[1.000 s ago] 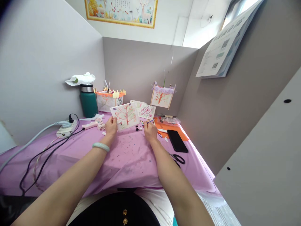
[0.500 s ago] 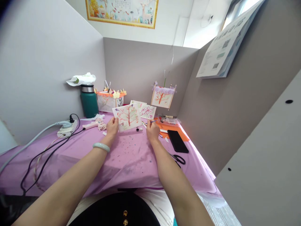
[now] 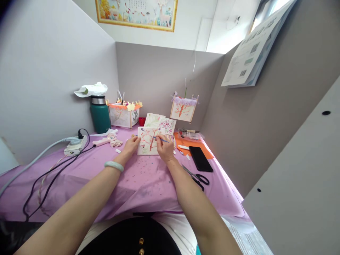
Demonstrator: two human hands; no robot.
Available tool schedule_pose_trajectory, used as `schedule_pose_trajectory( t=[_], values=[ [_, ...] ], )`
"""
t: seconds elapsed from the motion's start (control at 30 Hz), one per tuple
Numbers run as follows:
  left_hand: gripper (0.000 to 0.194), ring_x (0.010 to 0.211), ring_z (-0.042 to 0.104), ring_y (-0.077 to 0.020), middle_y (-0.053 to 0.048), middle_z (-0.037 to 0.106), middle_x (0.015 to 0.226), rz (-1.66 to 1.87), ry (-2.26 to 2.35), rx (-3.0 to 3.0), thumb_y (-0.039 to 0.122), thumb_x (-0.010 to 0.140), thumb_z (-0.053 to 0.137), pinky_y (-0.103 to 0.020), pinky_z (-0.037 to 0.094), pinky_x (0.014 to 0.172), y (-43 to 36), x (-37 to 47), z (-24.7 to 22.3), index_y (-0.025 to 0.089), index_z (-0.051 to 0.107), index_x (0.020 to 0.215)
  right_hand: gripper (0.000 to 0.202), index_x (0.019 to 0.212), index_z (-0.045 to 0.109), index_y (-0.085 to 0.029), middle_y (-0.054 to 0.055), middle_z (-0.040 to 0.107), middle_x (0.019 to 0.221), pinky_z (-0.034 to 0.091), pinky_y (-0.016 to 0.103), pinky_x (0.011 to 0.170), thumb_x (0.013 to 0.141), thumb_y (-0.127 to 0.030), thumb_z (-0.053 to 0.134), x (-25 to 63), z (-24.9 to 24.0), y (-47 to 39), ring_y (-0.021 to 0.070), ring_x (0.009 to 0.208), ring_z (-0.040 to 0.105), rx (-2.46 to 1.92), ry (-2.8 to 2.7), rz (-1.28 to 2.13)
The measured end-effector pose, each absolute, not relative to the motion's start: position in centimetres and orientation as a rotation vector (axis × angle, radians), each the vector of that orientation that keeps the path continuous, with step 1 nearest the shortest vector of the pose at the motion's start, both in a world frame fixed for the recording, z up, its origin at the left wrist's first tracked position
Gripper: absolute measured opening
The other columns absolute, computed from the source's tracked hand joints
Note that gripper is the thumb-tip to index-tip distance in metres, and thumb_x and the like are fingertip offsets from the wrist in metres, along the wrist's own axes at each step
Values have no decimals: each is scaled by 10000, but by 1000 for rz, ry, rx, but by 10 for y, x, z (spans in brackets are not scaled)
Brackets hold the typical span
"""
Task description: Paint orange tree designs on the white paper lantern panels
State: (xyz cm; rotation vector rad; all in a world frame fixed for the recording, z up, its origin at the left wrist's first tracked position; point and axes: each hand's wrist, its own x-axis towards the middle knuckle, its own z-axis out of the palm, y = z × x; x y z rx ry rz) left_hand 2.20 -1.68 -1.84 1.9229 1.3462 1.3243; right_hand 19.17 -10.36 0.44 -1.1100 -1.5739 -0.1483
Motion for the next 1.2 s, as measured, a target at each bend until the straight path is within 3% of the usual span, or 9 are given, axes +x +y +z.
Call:
schedule_pose_trajectory(
  t=[0.57, 0.93, 1.2],
  values=[
    [273, 609, 453, -138, -3, 521, 614, 1314, 1337, 1916, 375, 744, 375, -238, 321, 529, -18, 22, -16, 173, 514, 624, 271, 1022, 603, -234, 39, 638, 1029, 479, 268, 737, 867, -332, 403, 194, -1, -97, 149, 802, 631, -1081, -1636, -186],
    [299, 648, 482, -146, -18, 574, 673, 1329, 1315, 1915, 379, 749, 373, -238, 349, 551, -17, 23, -17, 162, 569, 690, 268, 1024, 609, -239, 38, 635, 1030, 486, 273, 741, 863, -332, 416, 192, -1, -97, 144, 799, 630, -1058, -1683, -167],
    [295, 643, 491, -149, -24, 580, 673, 1331, 1313, 1914, 380, 752, 380, -241, 355, 545, -17, 23, -18, 164, 569, 682, 250, 979, 618, -234, 35, 643, 998, 464, 280, 812, 864, -317, 412, 191, 2, -100, 158, 918, 594, -1034, -1697, -194]
  ],
)
